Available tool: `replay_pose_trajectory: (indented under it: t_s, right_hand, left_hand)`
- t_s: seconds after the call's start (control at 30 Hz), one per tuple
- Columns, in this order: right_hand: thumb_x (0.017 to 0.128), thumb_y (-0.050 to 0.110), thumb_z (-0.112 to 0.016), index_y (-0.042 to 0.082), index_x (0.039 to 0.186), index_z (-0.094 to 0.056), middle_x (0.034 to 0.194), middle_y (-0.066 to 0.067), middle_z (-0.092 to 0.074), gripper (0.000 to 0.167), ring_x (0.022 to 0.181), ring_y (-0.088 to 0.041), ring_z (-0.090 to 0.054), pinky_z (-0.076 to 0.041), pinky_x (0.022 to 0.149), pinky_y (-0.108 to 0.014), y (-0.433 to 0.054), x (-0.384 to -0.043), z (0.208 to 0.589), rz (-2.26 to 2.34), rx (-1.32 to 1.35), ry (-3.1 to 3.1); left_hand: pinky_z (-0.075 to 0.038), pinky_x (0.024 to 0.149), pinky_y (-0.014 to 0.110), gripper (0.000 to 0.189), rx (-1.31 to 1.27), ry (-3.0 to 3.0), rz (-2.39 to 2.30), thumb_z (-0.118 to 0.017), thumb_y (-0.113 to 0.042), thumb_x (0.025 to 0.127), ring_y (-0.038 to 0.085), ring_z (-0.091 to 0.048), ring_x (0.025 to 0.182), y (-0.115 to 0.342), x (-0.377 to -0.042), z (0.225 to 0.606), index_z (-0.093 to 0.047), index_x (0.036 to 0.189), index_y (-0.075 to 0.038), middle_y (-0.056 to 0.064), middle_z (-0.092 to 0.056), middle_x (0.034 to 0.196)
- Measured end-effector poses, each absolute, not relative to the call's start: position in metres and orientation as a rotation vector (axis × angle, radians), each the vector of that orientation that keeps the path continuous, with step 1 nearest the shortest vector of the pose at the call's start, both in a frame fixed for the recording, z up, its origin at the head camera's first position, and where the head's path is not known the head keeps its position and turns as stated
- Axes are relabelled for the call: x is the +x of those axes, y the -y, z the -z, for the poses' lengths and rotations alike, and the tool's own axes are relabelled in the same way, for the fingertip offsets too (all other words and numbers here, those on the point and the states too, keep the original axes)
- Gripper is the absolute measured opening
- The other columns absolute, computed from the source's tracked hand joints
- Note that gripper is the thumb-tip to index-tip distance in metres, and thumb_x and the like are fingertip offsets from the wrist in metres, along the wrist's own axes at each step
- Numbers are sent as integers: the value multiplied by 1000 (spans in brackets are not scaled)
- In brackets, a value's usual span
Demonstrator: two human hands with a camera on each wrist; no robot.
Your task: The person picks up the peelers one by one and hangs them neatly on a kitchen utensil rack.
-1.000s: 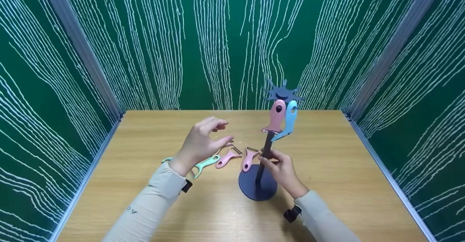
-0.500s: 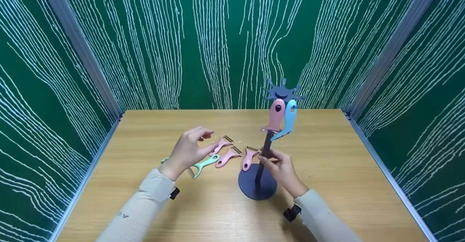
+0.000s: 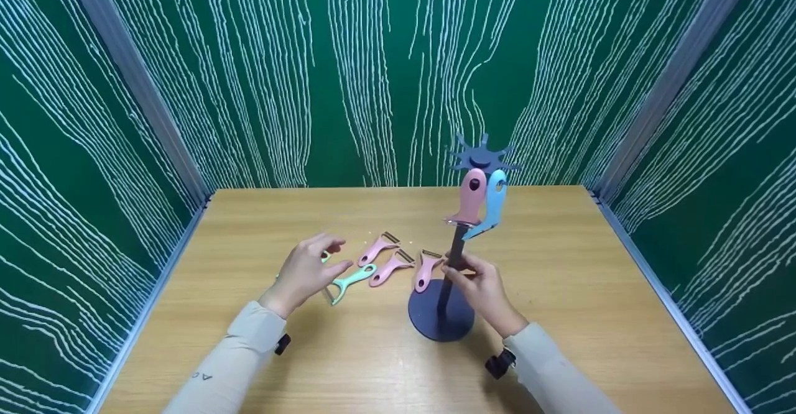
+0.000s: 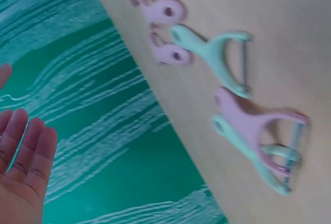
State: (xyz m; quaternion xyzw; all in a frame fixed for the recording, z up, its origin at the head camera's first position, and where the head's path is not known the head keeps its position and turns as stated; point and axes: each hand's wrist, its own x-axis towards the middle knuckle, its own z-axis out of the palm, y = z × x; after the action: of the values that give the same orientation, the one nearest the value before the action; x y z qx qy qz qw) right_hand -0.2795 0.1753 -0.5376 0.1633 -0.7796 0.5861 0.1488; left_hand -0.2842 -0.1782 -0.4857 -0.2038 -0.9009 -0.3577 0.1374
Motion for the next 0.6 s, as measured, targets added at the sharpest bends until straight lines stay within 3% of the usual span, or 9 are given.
replay_pose_trajectory:
  t_s: [0.37, 0.6]
  right_hand:
    - [93, -6, -80, -8, 111, -78, 99, -16, -83, 18, 91, -6, -75, -62, 78, -18, -174, -280, 540, -1639, 474, 2224]
    - [93, -7, -80, 1, 109, -81, 98, -13, -83, 17, 90, -7, -74, -62, 79, -19, -173, -282, 540, -1618, 488, 2215]
  left_hand:
    - [-62, 95, 47, 36, -438, 2698, 1001, -88, -25, 94, 33, -73, 105, 211, -293, 527, -77, 122, -6, 9, -77, 112]
    - [-60, 94, 49, 35, -360, 2776, 976, -87, -25, 95, 34, -69, 101, 221, -296, 545, -77, 120, -3, 17, -76, 114]
